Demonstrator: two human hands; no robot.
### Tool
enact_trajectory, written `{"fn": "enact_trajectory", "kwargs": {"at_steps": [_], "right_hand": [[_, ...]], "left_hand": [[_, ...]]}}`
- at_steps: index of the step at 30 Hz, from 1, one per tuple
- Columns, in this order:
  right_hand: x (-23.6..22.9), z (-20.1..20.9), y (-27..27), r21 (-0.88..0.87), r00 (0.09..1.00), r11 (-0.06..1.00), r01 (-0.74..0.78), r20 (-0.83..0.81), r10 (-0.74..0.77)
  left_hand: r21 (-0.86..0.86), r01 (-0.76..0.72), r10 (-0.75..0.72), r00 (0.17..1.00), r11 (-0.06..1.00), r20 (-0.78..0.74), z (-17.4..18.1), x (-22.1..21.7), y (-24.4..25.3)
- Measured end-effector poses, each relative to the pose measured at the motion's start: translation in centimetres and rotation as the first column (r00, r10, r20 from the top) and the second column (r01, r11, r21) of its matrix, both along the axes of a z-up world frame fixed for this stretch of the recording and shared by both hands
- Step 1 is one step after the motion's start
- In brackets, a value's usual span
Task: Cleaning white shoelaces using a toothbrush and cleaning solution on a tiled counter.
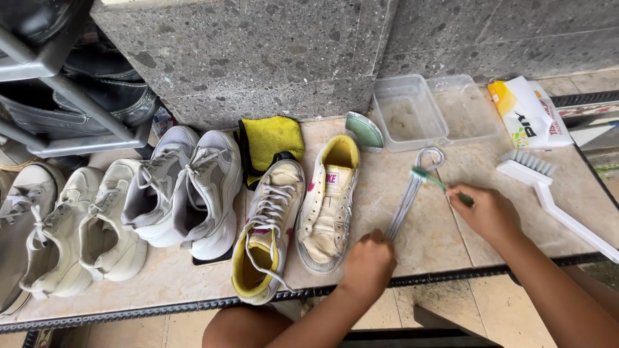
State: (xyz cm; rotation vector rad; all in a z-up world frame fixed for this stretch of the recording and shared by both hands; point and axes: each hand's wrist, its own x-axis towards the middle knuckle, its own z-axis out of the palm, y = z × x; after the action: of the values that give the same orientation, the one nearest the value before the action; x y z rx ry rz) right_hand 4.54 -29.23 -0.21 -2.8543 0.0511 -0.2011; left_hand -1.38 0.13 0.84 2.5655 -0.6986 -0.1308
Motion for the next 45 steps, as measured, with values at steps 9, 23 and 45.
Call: {"fn": "enact_trajectory", "kwargs": {"at_steps": [9, 23, 45], "right_hand": [[-0.9, 3.1, 2.3, 0.098, 0.988, 0.994, 0.056, 0.139, -0.069], [-12.8, 6.6, 6.9, 0.738, 0.984, 0.667, 0.104, -0.176, 0.04], [-16.5, 8.6, 11.7, 0.597, 0.944, 0.786, 0.16, -0.326, 0.055]], "left_hand": [[-0.16, 0.011, 0.023, 0.977, 0.987, 0.212, -3.2, 0.4, 0.7], [-0.133, 0.118, -0.043, 0.885, 0.984, 0.464, -3.9, -3.9, 3.2], [0.189, -0.035, -0.08, 0.82, 0.981, 0.567, -3.1, -4.7, 3.4]]}}
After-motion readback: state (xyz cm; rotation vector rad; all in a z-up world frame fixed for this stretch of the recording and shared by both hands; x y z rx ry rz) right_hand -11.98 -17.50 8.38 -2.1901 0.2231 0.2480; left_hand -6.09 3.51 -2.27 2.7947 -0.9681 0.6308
